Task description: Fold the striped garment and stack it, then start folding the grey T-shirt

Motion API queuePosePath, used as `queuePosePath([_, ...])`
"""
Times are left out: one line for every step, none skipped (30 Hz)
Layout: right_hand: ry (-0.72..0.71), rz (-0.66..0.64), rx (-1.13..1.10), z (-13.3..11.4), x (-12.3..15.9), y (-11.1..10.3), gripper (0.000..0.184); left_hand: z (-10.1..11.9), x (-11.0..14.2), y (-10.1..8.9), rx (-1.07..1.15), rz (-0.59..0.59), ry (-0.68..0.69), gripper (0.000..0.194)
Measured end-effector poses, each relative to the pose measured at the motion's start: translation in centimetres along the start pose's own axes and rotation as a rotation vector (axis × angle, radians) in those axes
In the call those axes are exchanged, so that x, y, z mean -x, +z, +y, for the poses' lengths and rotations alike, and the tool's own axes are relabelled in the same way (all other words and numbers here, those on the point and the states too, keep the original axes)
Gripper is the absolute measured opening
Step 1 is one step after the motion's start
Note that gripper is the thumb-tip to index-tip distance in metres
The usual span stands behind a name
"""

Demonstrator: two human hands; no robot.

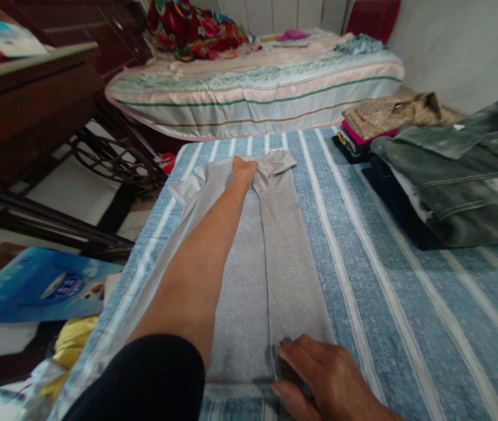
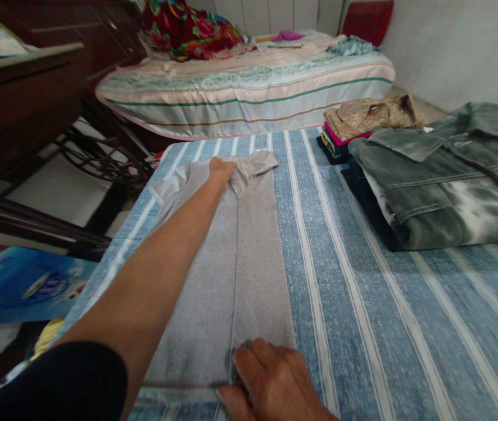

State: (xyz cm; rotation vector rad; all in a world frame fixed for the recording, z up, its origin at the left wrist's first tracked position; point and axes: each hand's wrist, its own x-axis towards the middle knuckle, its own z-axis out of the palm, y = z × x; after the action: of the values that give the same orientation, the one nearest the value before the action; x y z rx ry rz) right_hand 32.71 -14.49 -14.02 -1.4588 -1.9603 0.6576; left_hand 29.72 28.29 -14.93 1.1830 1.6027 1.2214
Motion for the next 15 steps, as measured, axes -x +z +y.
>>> queuePosePath([-0.025, -0.009, -0.003, -0.1, 0.1, -0.4, 0.018, 0.0, 0.2, -0.6, -0.032, 0.008, 0.033, 0.029])
queuePosePath([-0.05, -0.015, -0.005, -0.1, 0.2, -0.8, 0.016, -0.1, 0.4, -1.2, -0.068, 0.013, 0.066, 0.03])
queuePosePath([-0.079, -0.011, -0.01, 0.0, 0.4, -1.2, 0.015, -0.1, 0.8, -2.0, -0.098, 0.018, 0.094, 0.03])
queuePosePath([-0.109, 0.01, -0.014, 0.2, 0.6, -1.7, 0.014, -0.1, 1.2, -2.7, -0.13, 0.018, 0.124, 0.031])
queuePosePath([-0.135, 0.046, -0.013, 0.6, 0.8, -2.1, 0.014, -0.1, 1.8, -3.6, -0.174, 0.006, 0.159, 0.03])
queuePosePath([-0.158, 0.096, -0.004, 1.1, 1.0, -2.6, 0.014, -0.1, 2.6, -4.5, -0.234, -0.024, 0.201, 0.027])
queuePosePath([-0.172, 0.152, 0.016, 1.6, 1.3, -3.0, 0.014, -0.2, 3.6, -5.4, -0.304, -0.071, 0.248, 0.023])
queuePosePath([-0.184, 0.197, 0.044, 2.2, 1.5, -3.5, 0.015, -0.3, 4.9, -6.4, -0.39, -0.139, 0.305, 0.017])
queuePosePath([-0.19, 0.234, 0.079, 2.8, 1.6, -3.9, 0.016, -0.5, 6.4, -7.4, -0.468, -0.222, 0.365, 0.01])
queuePosePath([-0.19, 0.25, 0.118, 3.3, 1.7, -4.3, 0.017, -0.7, 8.2, -8.5, -0.516, -0.307, 0.424, 0.006])
queuePosePath([-0.191, 0.253, 0.159, 3.8, 1.6, -4.6, 0.018, -0.9, 10.2, -9.6, -0.547, -0.398, 0.491, 0.008])
queuePosePath([-0.192, 0.241, 0.201, 4.1, 1.4, -4.9, 0.02, -1.1, 12.4, -10.7, -0.556, -0.481, 0.58, 0.012])
queuePosePath([-0.195, 0.214, 0.243, 4.3, 1.1, -5.1, 0.022, -1.3, 14.6, -11.8, -0.569, -0.578, 0.667, 0.018])
queuePosePath([-0.198, 0.179, 0.286, 4.5, 0.6, -5.1, 0.024, -1.5, 16.7, -12.8, -0.581, -0.644, 0.732, 0.023])
queuePosePath([-0.2, 0.138, 0.33, 4.5, 0.0, -5.0, 0.027, -1.7, 18.7, -13.7, -0.611, -0.711, 0.764, 0.029])
